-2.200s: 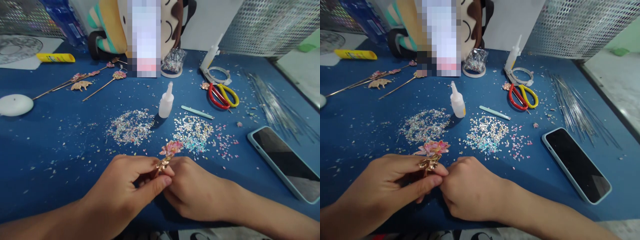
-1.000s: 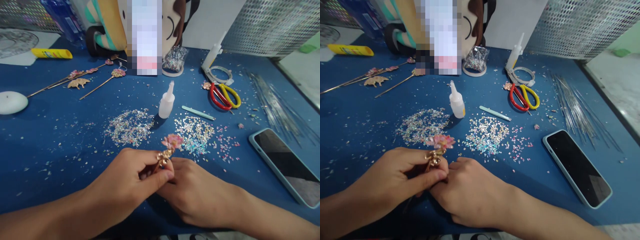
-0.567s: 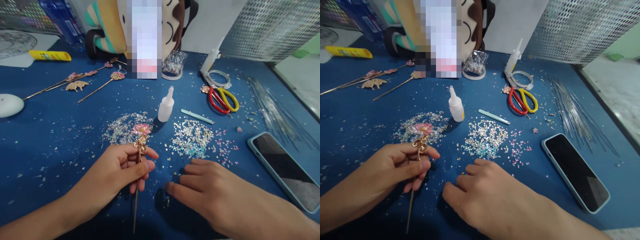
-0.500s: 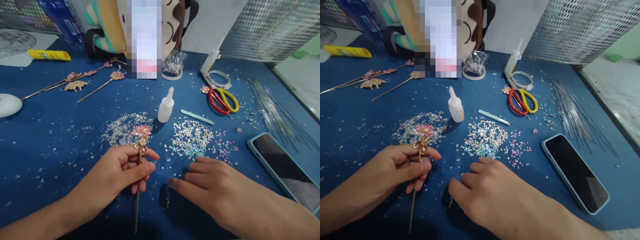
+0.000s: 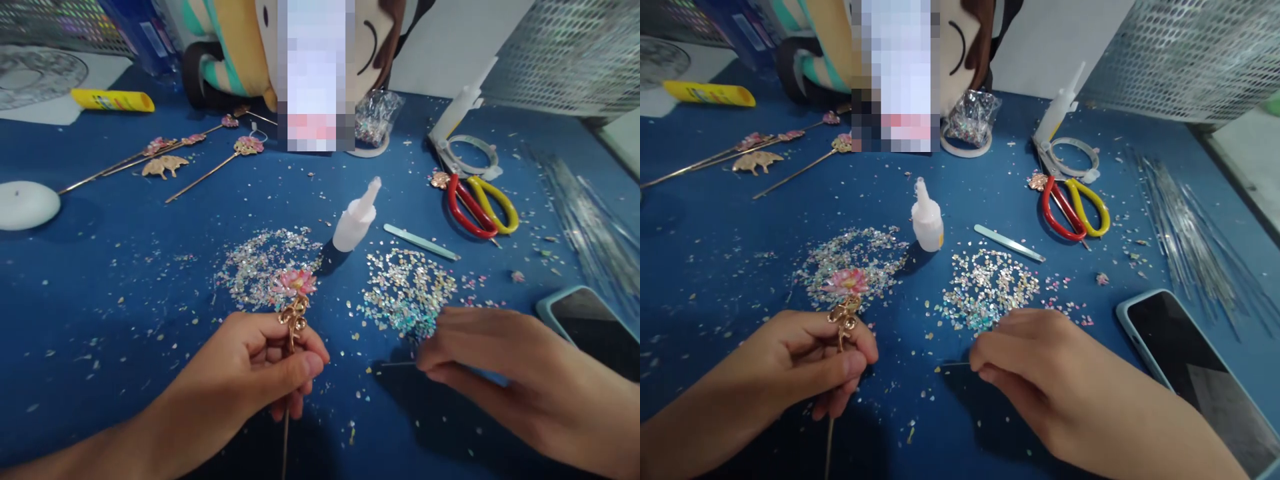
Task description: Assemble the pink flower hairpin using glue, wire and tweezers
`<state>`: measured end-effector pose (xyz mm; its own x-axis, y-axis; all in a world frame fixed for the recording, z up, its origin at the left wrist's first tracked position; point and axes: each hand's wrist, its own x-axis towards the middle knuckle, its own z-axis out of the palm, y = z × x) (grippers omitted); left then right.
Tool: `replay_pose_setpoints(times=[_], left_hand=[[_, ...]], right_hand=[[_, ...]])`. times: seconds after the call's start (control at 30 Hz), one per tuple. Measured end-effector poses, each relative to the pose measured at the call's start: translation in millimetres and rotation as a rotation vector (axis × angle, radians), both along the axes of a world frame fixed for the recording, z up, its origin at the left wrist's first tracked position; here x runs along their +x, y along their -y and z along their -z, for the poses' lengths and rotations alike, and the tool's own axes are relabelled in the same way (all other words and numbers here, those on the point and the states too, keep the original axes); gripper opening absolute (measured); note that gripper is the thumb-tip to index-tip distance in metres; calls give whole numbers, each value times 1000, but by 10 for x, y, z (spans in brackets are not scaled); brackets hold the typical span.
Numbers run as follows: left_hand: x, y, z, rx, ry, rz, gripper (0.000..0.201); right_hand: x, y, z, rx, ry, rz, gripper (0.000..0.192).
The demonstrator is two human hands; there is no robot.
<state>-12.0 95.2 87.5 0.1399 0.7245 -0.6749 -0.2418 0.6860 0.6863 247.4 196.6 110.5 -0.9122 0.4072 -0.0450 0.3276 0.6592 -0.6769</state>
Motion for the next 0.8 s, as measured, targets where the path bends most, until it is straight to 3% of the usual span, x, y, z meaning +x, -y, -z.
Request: replay_pose_setpoints(times=[0.2, 0.37, 0.57, 0.8], left_hand=[[-30, 5, 24, -14, 50, -1, 9], [-70, 24, 36, 16, 50, 25, 10], [-50, 9, -16, 18, 3, 2, 9], [-121, 17, 80, 95, 31, 71, 12]], right_hand=[[72, -6, 31, -150, -82, 204, 17], [27, 40, 61, -41, -78, 196, 21], [10, 101, 110, -89, -35, 213, 24], [-10, 104, 165, -56, -45, 173, 30]])
